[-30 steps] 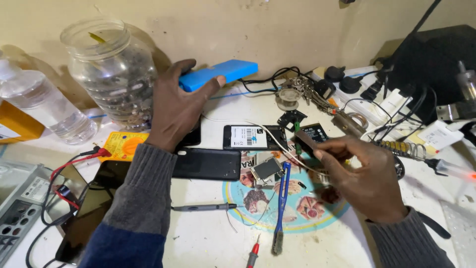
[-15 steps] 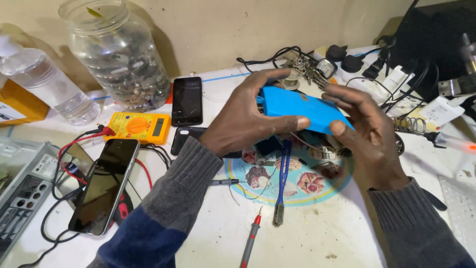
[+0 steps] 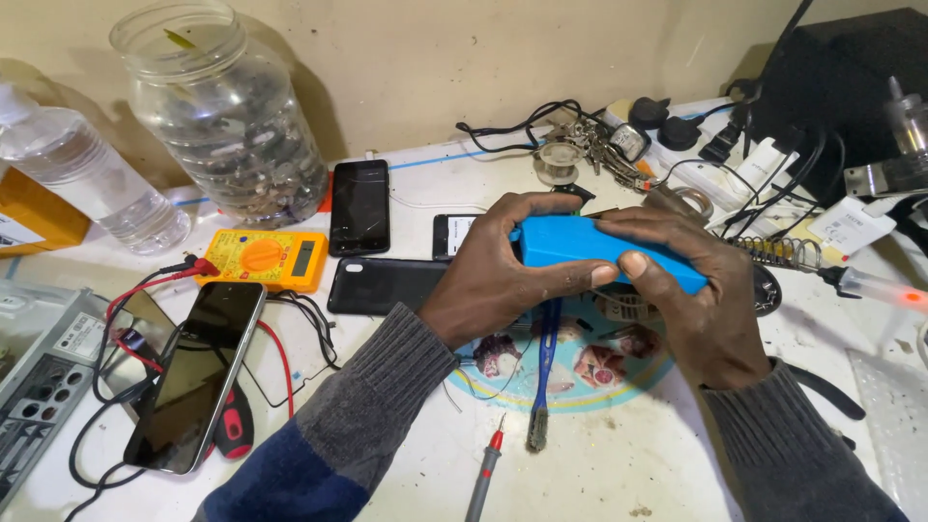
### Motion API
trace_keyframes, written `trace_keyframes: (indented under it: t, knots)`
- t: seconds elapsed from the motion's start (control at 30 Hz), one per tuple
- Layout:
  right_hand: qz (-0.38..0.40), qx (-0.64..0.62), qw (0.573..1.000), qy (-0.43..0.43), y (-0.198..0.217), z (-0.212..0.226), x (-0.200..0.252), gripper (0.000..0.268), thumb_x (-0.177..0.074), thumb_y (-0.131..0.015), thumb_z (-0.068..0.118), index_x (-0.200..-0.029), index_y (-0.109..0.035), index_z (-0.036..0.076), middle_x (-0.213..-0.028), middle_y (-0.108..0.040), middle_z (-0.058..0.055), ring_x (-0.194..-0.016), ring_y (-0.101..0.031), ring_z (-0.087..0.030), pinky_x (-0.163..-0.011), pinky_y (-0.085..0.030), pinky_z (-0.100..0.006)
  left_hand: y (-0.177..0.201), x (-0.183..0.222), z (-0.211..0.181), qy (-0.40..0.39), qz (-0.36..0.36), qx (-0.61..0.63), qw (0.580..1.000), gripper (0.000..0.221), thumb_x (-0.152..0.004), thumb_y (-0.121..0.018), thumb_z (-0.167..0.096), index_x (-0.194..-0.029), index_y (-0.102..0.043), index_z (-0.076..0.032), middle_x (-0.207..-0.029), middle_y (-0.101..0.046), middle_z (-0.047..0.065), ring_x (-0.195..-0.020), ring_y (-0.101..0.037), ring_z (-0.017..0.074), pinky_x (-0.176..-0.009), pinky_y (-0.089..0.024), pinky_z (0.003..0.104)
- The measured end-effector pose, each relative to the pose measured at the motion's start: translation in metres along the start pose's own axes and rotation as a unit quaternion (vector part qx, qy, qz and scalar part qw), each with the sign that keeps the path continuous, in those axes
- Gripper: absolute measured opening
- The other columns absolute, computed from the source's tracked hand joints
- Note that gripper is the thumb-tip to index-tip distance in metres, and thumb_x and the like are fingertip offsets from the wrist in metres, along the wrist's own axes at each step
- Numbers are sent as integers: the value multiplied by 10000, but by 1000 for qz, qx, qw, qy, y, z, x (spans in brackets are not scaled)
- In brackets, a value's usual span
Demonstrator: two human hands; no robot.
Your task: Soldering thin wires onto a small electronic circuit board at a workbench.
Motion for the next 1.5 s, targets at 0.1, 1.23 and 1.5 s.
trace_keyframes:
  t: [0.1, 1.23, 1.5]
  knots:
    - [-17, 16, 1000, -3, 0, 2, 2, 403, -1002, -545, 320, -1177, -731, 9, -1199, -735, -209, -1224, -684, -370, -1112, -522, -533, 0, 0, 3, 2, 7, 25, 1000, 820, -653, -748, -590, -1339, -636, -154, -1425, -634, 77, -1370, -600, 276, -1093, -538, 467]
    - [-16, -108, 972, -209, 8, -16, -3, 576, -905, -502, 476, -1135, -726, -3, -1215, -738, -170, -1182, -722, -337, -902, -673, -472, 0, 4, 1, -26, 49, 27, 998, 1123, -597, -698, -681, -1559, -353, -216, -1690, -347, 158, -1542, -355, 413, -1151, -422, 624]
    - [-5, -10, 994, -105, 6, -12, 0, 444, -984, -529, 395, -1196, -726, 58, -1250, -725, -132, -1253, -660, -328, -996, -564, -502, 3, 2, 5, -8, 42, 108, 993, 934, -604, -793, -531, -1425, -523, -179, -1483, -563, 112, -1303, -635, 323, -992, -662, 467]
Point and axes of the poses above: each hand's wrist, its own x-axis away from the middle knuckle, its own y-axis out of the back of the hand, z = x × y, the point moved 6 cm from there along -x, towards the middle knuckle
